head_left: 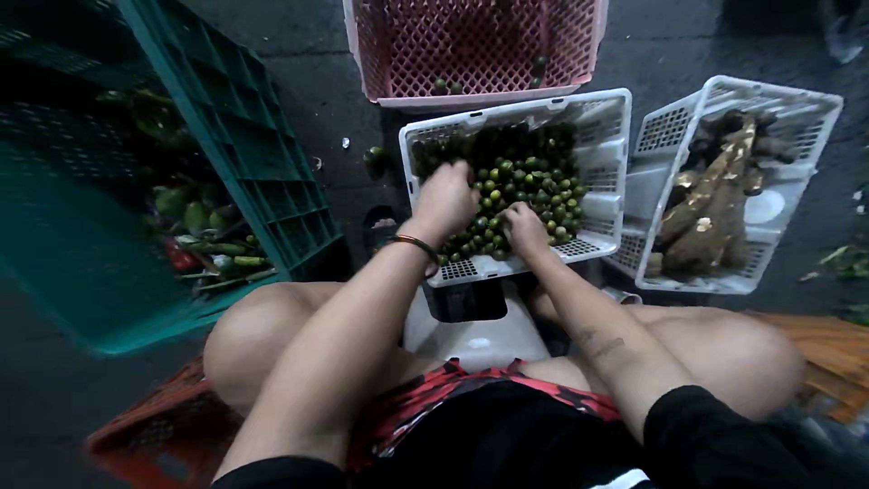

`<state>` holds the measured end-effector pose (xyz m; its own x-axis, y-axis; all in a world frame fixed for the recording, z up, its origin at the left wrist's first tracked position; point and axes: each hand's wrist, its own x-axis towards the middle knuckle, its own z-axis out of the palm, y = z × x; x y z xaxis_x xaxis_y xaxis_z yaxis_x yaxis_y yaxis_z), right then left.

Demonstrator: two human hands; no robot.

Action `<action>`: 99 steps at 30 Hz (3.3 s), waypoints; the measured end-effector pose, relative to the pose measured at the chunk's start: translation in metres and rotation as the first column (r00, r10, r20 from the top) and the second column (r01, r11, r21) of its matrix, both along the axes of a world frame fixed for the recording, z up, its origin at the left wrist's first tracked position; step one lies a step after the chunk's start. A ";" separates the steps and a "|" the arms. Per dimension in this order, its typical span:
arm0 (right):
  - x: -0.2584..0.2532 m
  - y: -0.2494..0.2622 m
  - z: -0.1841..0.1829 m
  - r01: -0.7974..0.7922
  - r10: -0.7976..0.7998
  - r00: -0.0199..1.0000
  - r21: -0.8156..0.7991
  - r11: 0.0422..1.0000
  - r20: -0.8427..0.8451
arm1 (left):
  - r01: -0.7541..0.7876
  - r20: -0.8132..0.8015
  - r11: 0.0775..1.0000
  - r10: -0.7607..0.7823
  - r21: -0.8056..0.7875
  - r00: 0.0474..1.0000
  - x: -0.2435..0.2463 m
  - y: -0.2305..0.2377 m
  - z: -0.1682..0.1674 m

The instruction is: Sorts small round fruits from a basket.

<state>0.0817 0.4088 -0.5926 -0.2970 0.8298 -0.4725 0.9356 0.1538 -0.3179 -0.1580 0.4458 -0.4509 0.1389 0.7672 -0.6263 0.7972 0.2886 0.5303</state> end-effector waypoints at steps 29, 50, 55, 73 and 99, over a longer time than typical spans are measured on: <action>0.012 0.152 0.112 0.500 -0.794 0.388 -0.617 0.608 -0.468 | -0.436 0.073 0.885 0.430 0.162 0.900 0.018 0.078 -0.027; 0.014 0.058 0.022 0.239 -0.251 0.967 -0.206 0.949 -0.034 | -0.010 -0.182 0.990 -0.017 -0.143 0.983 0.100 -0.072 -0.157; 0.004 0.140 0.077 0.497 -0.777 0.430 -0.597 0.629 -0.460 | -0.081 -0.179 0.980 0.048 -0.181 0.983 0.109 -0.072 -0.162; 0.012 -0.002 -0.015 0.024 -0.024 1.000 -0.216 0.976 0.002 | -0.099 -0.092 0.938 0.072 -0.333 0.993 0.108 -0.053 -0.162; 0.047 0.028 0.043 0.568 -0.735 0.583 -0.473 0.673 -0.345 | -0.130 0.424 0.422 0.906 -0.897 0.012 0.045 -0.053 -0.118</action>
<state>0.1290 0.4366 -0.5495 0.0240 0.7392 -0.6730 0.4485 -0.6096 -0.6536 -0.1132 0.3931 -0.5694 0.5225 0.4771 -0.7067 -0.5536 0.8202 0.1443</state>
